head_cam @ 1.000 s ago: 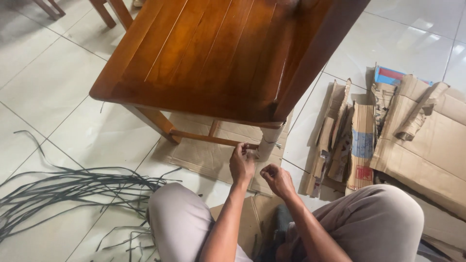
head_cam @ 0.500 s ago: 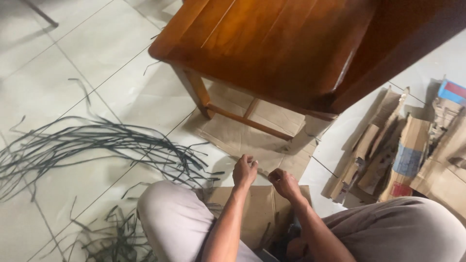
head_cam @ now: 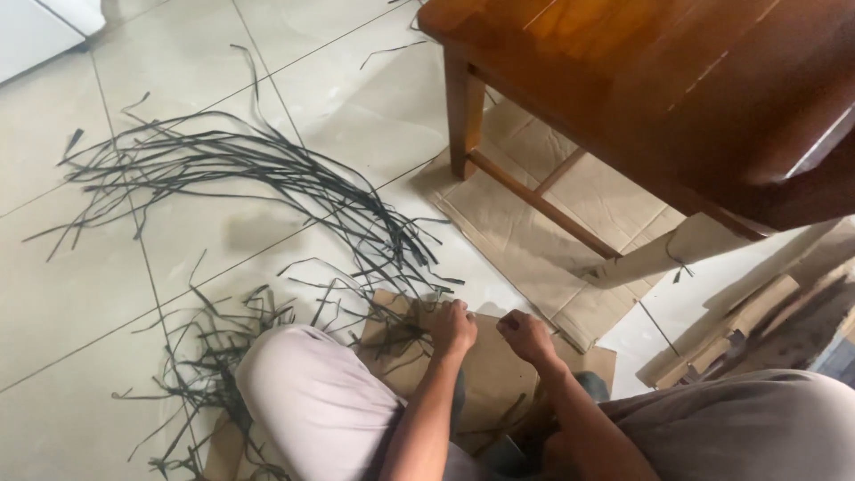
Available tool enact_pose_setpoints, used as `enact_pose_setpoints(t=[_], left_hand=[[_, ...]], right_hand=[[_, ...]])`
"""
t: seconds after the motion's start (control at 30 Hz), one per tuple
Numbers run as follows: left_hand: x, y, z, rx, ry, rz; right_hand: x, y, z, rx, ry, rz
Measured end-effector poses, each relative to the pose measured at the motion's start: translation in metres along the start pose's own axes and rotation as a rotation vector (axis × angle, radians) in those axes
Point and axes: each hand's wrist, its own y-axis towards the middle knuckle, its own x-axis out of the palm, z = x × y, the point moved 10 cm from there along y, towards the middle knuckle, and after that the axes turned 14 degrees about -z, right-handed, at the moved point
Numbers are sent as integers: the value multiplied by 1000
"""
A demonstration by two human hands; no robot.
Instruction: Wrapping a wooden chair leg with protective cardboard and securing it with plastic ties
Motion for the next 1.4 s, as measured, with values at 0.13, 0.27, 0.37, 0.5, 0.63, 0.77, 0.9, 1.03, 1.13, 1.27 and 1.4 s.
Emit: enact_pose_setpoints(t=[0.13,0.27,0.37,0.5,0.63,0.77,0.9,1.03,1.13,1.27,1.4], left_hand=[[-29,-35,-3,-25,27,17],[-26,-31,-35,-63,60,-7],[-20,-23,-49,-46,110,12],[-15,-18,-52,-20,135,26],[-11,-10,-50,35,43,59],[-61,-34,-27,182,-158,155],[-89,-22,-67,74,-325,455],[-72,-19,-149,-284,-479,383],[-33,-17,-197,-481,-531,261],[-12,-23,-201,-480,-518,128],[-18,-39,-188,-443,-498,103]], right_hand=[[24,22,7,45,-157,-47],[32,20,-3,34,-116,-44],[32,12,-14,21,-115,-53],[36,6,-22,5,-99,-57],[39,9,-21,5,-122,-60],[46,10,-29,-26,-120,-69],[54,14,-38,-74,-75,-71],[65,30,-40,-127,-93,-82],[73,33,-44,-147,-137,-120],[76,26,-54,-119,-143,-111],[87,33,-52,-137,-154,-102]])
